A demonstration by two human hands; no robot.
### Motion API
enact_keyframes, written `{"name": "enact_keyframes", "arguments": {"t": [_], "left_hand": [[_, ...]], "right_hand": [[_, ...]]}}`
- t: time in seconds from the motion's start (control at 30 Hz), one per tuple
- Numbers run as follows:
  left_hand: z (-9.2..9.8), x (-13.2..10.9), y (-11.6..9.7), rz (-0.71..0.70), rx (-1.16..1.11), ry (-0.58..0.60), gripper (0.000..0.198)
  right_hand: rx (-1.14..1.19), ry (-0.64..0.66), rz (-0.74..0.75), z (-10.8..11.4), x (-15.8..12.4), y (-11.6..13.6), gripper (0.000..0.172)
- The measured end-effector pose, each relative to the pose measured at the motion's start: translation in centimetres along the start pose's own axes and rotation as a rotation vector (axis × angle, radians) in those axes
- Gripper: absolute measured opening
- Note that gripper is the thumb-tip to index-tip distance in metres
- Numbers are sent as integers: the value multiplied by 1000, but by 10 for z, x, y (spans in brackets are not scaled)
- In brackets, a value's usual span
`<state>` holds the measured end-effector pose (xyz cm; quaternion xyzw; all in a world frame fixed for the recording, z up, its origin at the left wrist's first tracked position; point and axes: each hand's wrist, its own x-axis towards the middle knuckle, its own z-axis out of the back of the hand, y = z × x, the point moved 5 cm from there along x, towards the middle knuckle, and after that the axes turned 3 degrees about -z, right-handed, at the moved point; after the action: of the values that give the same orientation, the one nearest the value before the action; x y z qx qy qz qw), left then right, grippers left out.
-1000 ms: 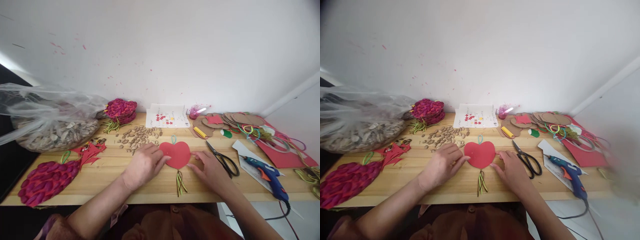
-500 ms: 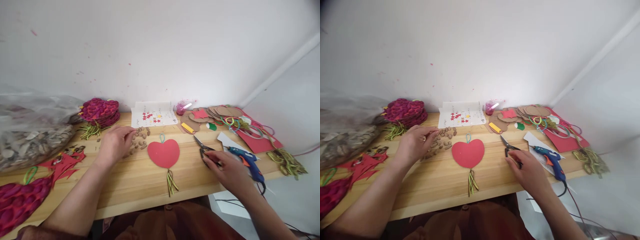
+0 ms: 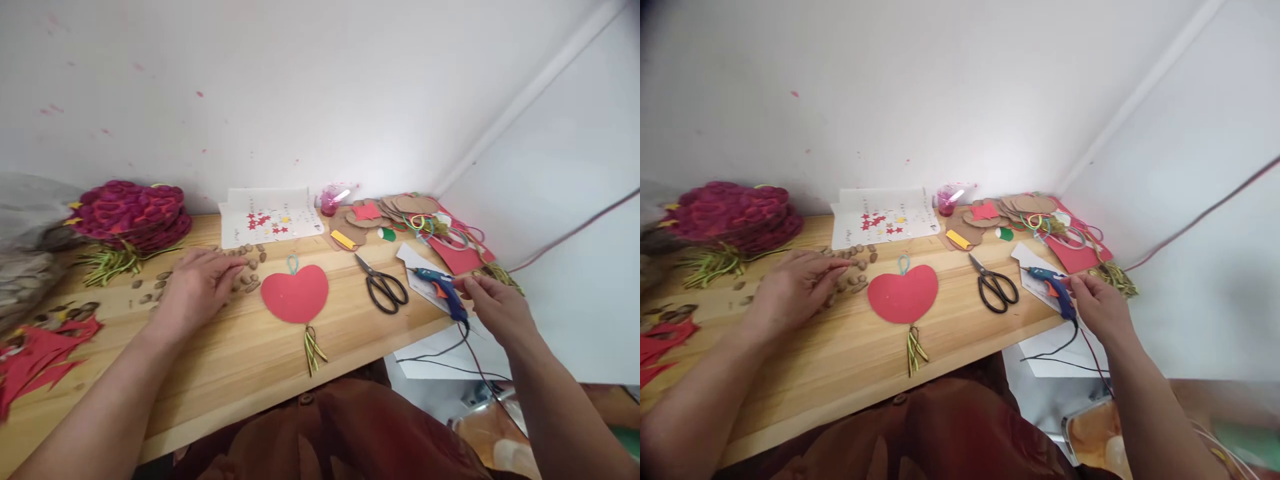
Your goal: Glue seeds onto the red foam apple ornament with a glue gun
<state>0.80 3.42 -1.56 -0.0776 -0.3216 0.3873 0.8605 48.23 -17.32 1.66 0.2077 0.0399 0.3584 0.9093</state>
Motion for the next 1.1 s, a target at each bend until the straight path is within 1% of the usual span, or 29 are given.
{"name": "enact_keyframes", "arguments": {"t": [0.07,0.13,0.2,0.3,0.37,0.47,0.57,0.63,0.67,0.73,0.8,0.83,0.9,0.93,0.97,1.03,1.1], "left_hand": [[-2,0,-2,-12,1,-1,23],[-5,-1,-2,-26,13,12,23],[-7,-1,-1,-38,13,14,22],[-9,-1,0,-39,3,15,20],[-9,0,1,-30,5,16,21],[-8,0,0,-22,-23,5,21],[-7,0,-1,-32,-35,-2,22],[-8,-1,-1,-28,-15,-1,22],[-9,-1,-1,-23,-6,0,22],[-9,-2,-1,-18,0,-4,21],[-10,-3,-4,-27,-5,0,20],[-10,-3,-5,-34,-6,4,20],[-10,-3,-9,-42,-4,12,20],[-10,-3,-10,-44,-3,12,19],[-9,-3,-11,-44,-1,10,19],[-8,-3,-10,-29,10,11,18],[-6,-2,-7,5,23,19,16]], "right_hand": [[-10,64,-60,-1,3,-15,30],[-36,81,-92,-5,2,-23,28],[-55,63,-104,-8,-2,-26,31],[-45,58,-115,-15,-3,-28,42],[-14,83,-134,-19,0,-32,41],[100,156,-165,-23,8,-39,28],[314,277,-166,-23,11,-41,20],[479,359,-151,-20,7,-36,18],[555,395,-141,-18,3,-32,19],[695,432,-121,-12,-8,-21,16],[808,437,-101,-8,-22,-4,10],[851,445,-93,-8,-31,6,10],[977,505,-92,-12,-53,34,11],[1030,567,-94,-16,-65,50,14],[1053,624,-83,-20,-78,67,22],[1010,679,-85,-29,-98,99,22],[988,747,-74,-34,-111,128,31]]}}
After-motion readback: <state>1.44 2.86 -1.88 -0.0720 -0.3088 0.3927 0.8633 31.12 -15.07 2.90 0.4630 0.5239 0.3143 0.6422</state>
